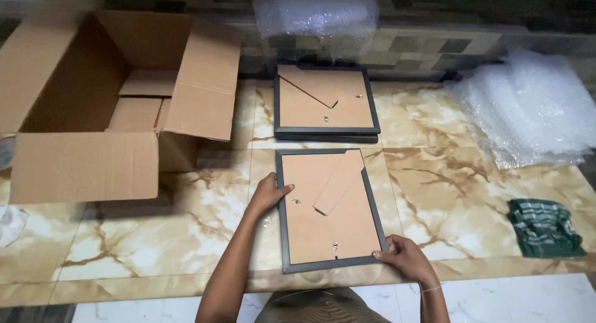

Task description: The person assembles picture frames by hand on a tiled floor. They remove cardboard inserts from the frames, place printed images inside, and then reinsert the cardboard backing to secure the images.

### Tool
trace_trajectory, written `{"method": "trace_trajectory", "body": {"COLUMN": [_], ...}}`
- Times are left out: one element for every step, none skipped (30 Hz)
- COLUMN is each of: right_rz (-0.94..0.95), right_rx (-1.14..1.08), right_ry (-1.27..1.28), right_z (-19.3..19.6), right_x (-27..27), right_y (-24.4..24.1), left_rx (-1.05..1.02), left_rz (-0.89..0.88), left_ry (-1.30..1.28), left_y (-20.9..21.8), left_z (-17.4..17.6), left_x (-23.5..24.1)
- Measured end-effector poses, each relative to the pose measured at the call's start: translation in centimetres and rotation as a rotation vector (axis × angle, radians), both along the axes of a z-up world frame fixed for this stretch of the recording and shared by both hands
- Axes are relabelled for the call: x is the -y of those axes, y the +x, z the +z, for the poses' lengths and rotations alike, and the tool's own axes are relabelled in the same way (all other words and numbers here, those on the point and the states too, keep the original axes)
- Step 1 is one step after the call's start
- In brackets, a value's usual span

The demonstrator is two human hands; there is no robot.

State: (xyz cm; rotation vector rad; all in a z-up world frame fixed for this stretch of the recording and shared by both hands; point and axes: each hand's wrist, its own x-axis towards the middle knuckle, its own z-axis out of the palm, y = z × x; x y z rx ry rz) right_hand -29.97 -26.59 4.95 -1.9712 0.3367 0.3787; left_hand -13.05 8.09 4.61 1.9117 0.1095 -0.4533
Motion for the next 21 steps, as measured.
{"method": "trace_trajectory", "body": {"right_rz": [0.041,0.031,0.046,0.061,0.049,0.069,0.091,0.082,0.108,0.134,0.128,0.162,0.198,0.196,0.218,0.24,0.243,0.248,0.253,0.255,0.289], "right_rx": [0.033,0.033,0.021,0.009,0.007,-0.037,-0.077,-0.076,-0.137,-0.198,-0.192,-0.228,-0.265,-0.261,-0.298,-0.334,-0.333,-0.363,-0.39,-0.385,-0.349], "right_ry": [-0.073,-0.072,-0.112,-0.151,-0.153,-0.197,-0.239,-0.239,-0.293,-0.346,-0.347,-0.397,-0.446,-0.447,-0.499,-0.552,-0.553,-0.574,-0.596,-0.598,-0.671], "right_z": [0.1,0.4,0.7,0.9,1.2,1.6,1.9,1.2,0.5,-0.1,0.6,1.4,2.1,3.0,3.8,4.6,4.7,4.9,5.0,4.8,4.7], "right_x": [-0.1,-0.4,-0.6,-0.8,-1.0,-1.3,-1.5,-0.9,-0.4,0.0,-0.3,-0.6,-0.8,-1.3,-1.8,-2.4,-2.7,-2.9,-3.2,-3.1,-3.0], "right_y": [0.1,0.5,0.6,0.7,1.1,1.5,2.1,2.8,3.5,4.2,4.5,4.9,5.3,5.6,5.9,6.2,6.3,6.5,6.8,7.3,8.0], "left_rx": [0.075,0.077,0.035,-0.007,-0.006,-0.004,0.002,0.006,0.05,0.094,0.101,0.104,0.103,0.107,0.103,0.098,0.097,0.072,0.05,0.053,0.054], "left_rz": [-0.095,-0.104,-0.122,-0.139,-0.151,-0.163,-0.171,-0.179,-0.208,-0.237,-0.24,-0.25,-0.258,-0.258,-0.269,-0.28,-0.277,-0.271,-0.264,-0.259,-0.212], "left_ry": [0.198,0.2,0.226,0.252,0.25,0.288,0.327,0.327,0.361,0.396,0.395,0.405,0.416,0.416,0.439,0.462,0.462,0.464,0.465,0.466,0.435], "left_y": [0.7,0.8,0.8,0.7,0.9,1.1,1.3,1.6,1.9,2.2,2.2,2.3,2.3,2.5,2.7,2.9,2.7,2.6,2.6,2.6,2.7], "left_z": [-0.5,0.7,1.7,2.8,2.9,3.1,3.3,3.0,2.8,2.5,2.8,3.1,3.4,3.3,3.2,3.1,3.4,3.7,4.1,3.9,3.7], "left_x": [-0.4,-0.5,-0.6,-0.6,-0.6,-0.7,-0.8,-0.7,-0.7,-0.8,-0.8,-0.8,-0.8,-0.7,-0.8,-0.8,-0.9,-0.9,-0.9,-1.0,-1.1]}}
